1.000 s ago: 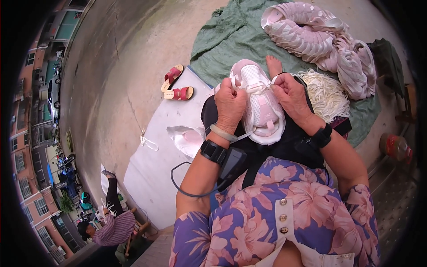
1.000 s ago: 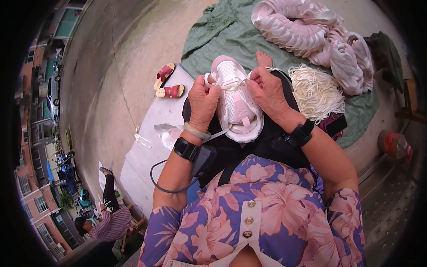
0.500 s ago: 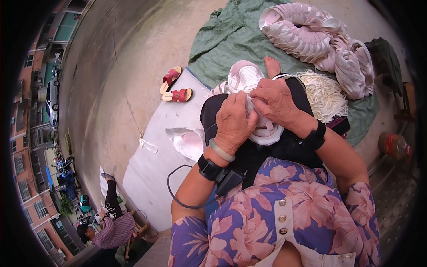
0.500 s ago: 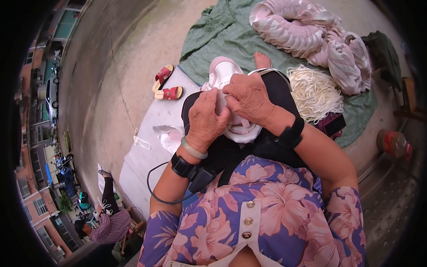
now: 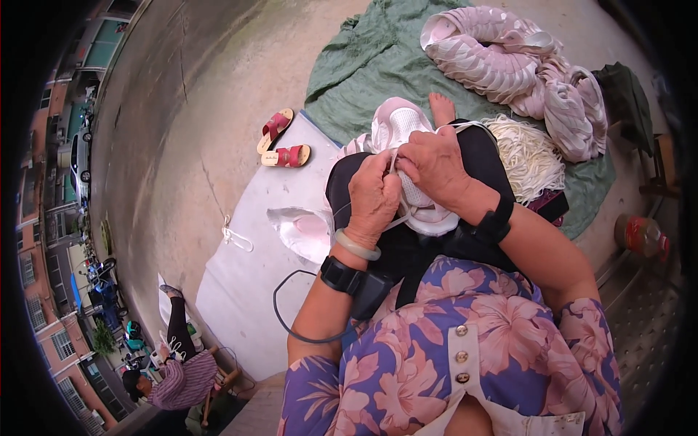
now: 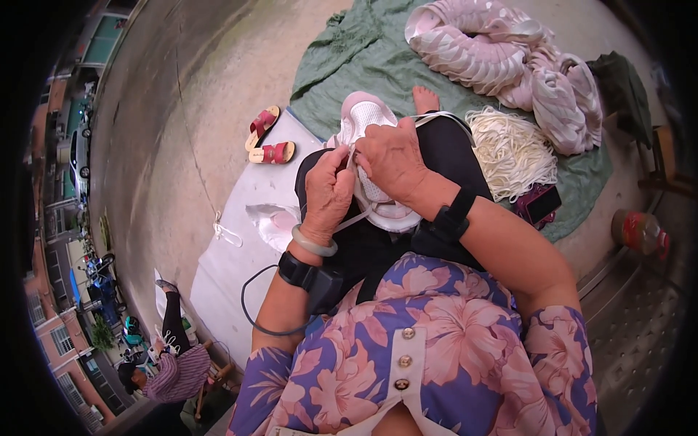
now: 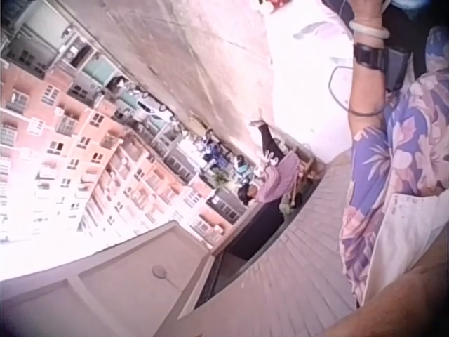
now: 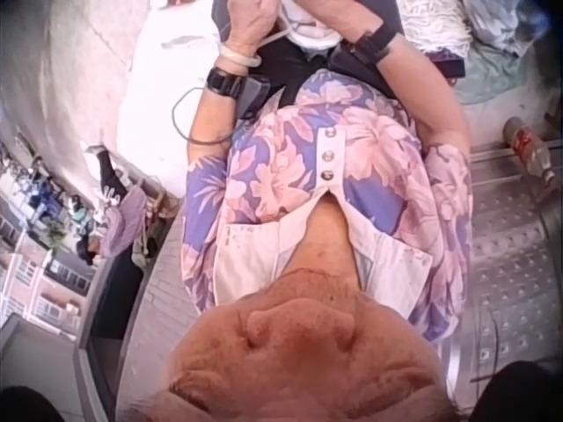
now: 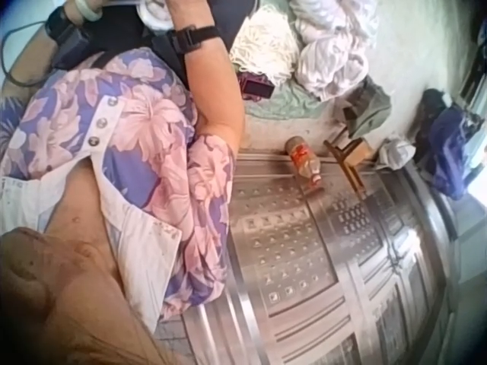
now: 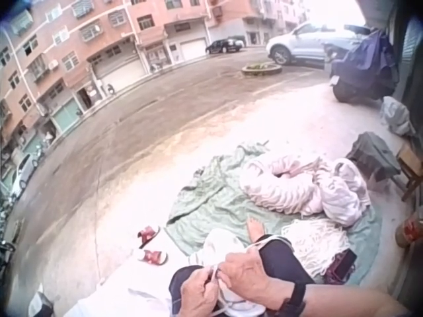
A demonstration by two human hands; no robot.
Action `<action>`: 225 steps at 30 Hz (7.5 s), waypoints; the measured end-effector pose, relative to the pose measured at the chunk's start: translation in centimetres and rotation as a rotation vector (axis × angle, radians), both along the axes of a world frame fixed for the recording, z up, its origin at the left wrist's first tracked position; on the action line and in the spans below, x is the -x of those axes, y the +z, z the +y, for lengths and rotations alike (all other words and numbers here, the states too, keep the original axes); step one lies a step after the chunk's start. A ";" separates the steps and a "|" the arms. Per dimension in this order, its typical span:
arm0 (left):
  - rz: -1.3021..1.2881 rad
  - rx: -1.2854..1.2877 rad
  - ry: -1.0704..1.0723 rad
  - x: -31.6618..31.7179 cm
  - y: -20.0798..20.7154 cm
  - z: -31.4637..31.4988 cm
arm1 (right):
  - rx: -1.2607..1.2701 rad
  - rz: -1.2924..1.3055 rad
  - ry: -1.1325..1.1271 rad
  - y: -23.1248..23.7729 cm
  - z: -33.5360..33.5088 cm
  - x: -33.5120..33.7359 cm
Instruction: The recorder is lacing white and pink shoes while sitting on the ground.
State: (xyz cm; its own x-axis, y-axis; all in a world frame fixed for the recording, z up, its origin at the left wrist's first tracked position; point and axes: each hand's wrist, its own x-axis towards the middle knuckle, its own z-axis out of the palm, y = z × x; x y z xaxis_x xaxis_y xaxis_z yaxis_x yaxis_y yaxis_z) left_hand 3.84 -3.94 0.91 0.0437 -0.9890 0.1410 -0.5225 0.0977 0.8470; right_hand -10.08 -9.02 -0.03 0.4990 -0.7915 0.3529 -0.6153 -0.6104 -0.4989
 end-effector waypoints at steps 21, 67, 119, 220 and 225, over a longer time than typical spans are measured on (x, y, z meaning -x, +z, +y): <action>-0.157 0.031 0.095 1.0 -0.5 0.8 | -0.025 0.181 -0.414 -1.5 6.2 22.5; 0.371 -0.405 0.102 -0.5 -0.8 -4.3 | 0.329 0.167 -0.191 2.5 3.2 17.5; -0.266 0.237 -0.029 2.5 2.1 -1.6 | -0.180 -0.038 0.069 1.5 1.0 5.9; -0.259 -0.041 -0.147 -7.0 3.7 3.5 | -0.365 -0.093 0.196 2.5 -0.1 9.1; -0.646 0.101 -0.175 -8.7 3.7 4.4 | 0.093 0.212 0.118 3.7 -1.2 12.2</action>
